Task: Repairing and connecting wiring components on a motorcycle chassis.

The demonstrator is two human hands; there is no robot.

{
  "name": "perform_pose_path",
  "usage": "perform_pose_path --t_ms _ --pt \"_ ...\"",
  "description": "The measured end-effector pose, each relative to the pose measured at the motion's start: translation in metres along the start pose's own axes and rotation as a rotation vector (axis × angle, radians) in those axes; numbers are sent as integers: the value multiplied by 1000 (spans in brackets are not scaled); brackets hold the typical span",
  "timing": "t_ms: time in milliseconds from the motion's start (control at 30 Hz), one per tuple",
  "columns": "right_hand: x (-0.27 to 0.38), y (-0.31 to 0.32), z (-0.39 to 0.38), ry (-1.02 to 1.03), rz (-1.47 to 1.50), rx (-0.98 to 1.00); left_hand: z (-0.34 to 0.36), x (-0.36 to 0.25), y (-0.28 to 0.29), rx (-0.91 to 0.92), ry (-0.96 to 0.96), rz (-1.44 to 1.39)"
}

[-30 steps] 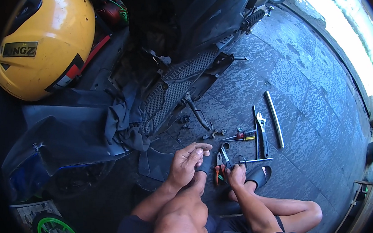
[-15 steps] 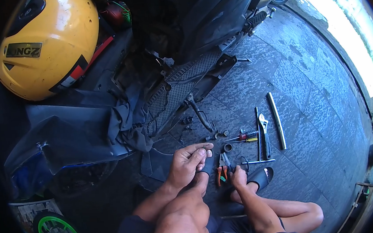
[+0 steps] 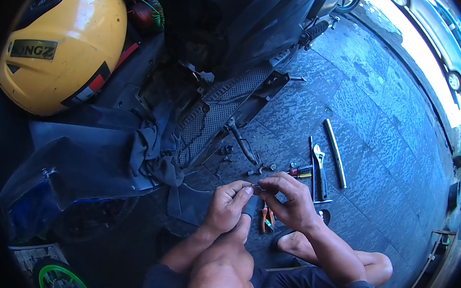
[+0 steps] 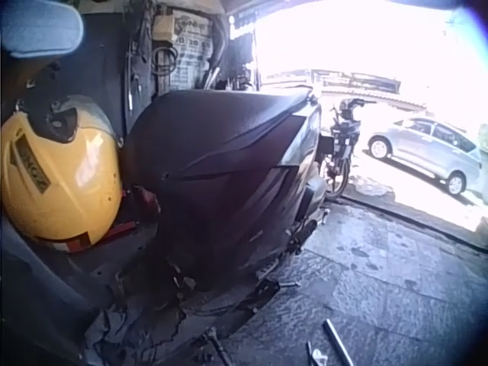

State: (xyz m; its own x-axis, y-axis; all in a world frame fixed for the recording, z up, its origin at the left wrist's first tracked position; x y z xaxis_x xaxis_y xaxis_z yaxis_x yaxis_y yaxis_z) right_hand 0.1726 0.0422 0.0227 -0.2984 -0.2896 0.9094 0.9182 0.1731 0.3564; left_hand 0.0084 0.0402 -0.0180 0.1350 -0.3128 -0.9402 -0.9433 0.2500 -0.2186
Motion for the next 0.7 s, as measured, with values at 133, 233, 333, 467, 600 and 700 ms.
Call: perform_pose_path --t_ms 133,233,333,467,600,700 --pt "4 -1 2 62 -31 82 -3 -5 2 11 -3 70" --pt "10 -1 2 106 -106 114 -7 -8 3 24 14 118" --pt "21 3 7 324 -358 208 -9 -6 2 38 -14 134" --pt "33 11 15 494 -531 339 -13 -11 0 97 -48 291" --pt "36 11 13 623 -628 443 -16 -20 -6 114 1 312" --pt "35 11 11 621 -688 516 -16 -21 -8 148 -103 452"
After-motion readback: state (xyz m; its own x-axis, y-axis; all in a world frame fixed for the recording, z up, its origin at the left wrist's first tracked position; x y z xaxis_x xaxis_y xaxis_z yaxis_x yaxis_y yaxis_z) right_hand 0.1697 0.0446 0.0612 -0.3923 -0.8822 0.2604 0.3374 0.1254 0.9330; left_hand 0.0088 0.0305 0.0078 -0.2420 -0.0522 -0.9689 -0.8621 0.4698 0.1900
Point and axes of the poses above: each hand's wrist, its own z-axis towards the middle knuckle, its own y-axis out of the back of the hand, x = y × z, the point moved 4 cm from there along z, towards the middle knuckle
